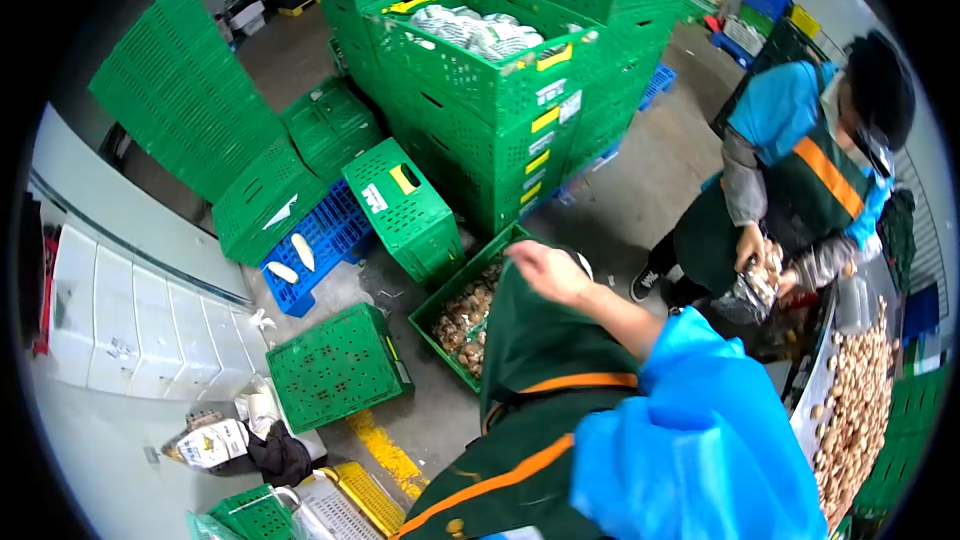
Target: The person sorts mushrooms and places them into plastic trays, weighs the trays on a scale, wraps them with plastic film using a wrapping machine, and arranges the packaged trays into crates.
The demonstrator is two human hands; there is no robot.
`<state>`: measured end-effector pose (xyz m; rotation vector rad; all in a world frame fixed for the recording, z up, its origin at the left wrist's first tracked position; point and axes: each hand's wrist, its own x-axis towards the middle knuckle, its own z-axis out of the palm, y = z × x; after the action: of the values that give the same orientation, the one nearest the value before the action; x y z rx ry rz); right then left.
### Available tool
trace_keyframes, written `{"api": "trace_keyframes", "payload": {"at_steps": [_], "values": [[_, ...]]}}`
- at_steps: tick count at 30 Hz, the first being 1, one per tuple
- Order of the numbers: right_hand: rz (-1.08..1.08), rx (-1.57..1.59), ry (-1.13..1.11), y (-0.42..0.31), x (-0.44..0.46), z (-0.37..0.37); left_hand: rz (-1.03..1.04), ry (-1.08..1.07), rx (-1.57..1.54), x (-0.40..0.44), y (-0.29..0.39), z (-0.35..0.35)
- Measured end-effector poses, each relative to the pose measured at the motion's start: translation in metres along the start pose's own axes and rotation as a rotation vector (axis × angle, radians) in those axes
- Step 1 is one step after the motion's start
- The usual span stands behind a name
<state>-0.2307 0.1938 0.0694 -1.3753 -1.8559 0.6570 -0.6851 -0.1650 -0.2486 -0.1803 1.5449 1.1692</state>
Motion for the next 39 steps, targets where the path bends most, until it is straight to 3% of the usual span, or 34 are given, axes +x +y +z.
{"api": "trace_keyframes", "payload": {"at_steps": [1,3,4,5,6,7,8,10,12,15,17,18,19,20,21,24,28,29,31,32,33,36,37,39], "values": [[-0.111,0.024,-0.028,-0.040,0.012,0.002,-0.004,-0.076,-0.037,0.017,-0.008,0.016],[-0.136,0.010,-0.111,-0.057,0.012,0.018,0.036,-0.273,-0.136,0.052,-0.007,0.045],[-0.148,-0.042,-0.165,-0.052,0.011,0.027,0.056,-0.273,-0.152,0.068,0.000,0.073],[-0.102,-0.140,-0.309,-0.035,0.011,0.038,0.109,0.154,-0.042,0.054,0.027,0.134],[-0.069,-0.243,-0.451,-0.006,0.010,0.046,0.190,-0.012,0.093,0.067,0.038,0.148],[0.102,-0.323,-0.530,0.031,0.012,0.055,0.277,-0.182,0.220,0.081,0.055,0.163],[0.169,-0.201,-0.442,0.088,0.011,0.067,0.302,-0.171,0.200,0.092,0.066,0.182],[0.749,-0.112,-0.385,0.134,0.038,0.063,0.364,-0.149,0.302,0.117,0.089,0.210],[0.849,-0.182,-0.244,0.246,0.062,0.081,0.415,-0.136,0.552,0.161,0.097,0.233],[0.695,-0.266,-0.131,0.382,0.109,0.117,0.601,-0.151,0.866,0.181,0.124,0.347],[0.618,-0.288,-0.116,0.453,0.146,0.155,0.851,-0.242,1.051,0.216,0.116,0.437],[0.582,-0.288,-0.150,0.490,0.160,0.175,0.888,-0.207,1.264,0.243,0.106,0.486],[0.488,-0.352,-0.188,0.524,0.167,0.193,0.937,-0.354,1.205,0.266,0.098,0.529],[0.611,-0.373,-0.251,0.539,0.177,0.210,1.166,-0.417,1.280,0.303,0.083,0.567],[0.561,-0.451,-0.289,0.575,0.177,0.232,1.198,-0.478,1.336,0.347,0.067,0.601],[0.421,-0.616,-0.411,0.632,0.169,0.274,1.371,-0.380,1.605,0.426,0.039,0.691],[0.414,-0.578,-0.324,0.706,0.182,0.286,1.280,-0.264,1.850,0.521,0.013,0.738],[0.383,-0.485,-0.167,0.750,0.186,0.297,1.179,-0.243,1.911,0.534,0.009,0.746],[0.653,-0.381,-0.324,0.728,0.202,0.317,0.946,-0.209,2.041,0.538,0.007,0.759],[0.786,-0.321,-0.406,0.719,0.206,0.325,0.972,-0.196,1.984,0.551,0.005,0.761],[0.744,-0.359,-0.295,0.722,0.204,0.330,0.983,-0.208,1.988,0.557,-0.001,0.760],[0.778,-0.398,-0.569,0.738,0.220,0.309,0.973,-0.202,1.996,0.563,-0.007,0.764],[0.613,-0.508,-0.558,0.754,0.226,0.296,0.961,-0.201,2.001,0.562,-0.007,0.765],[0.606,-0.487,-0.542,0.762,0.226,0.295,1.028,-0.237,1.986,0.570,0.000,0.757]]}}
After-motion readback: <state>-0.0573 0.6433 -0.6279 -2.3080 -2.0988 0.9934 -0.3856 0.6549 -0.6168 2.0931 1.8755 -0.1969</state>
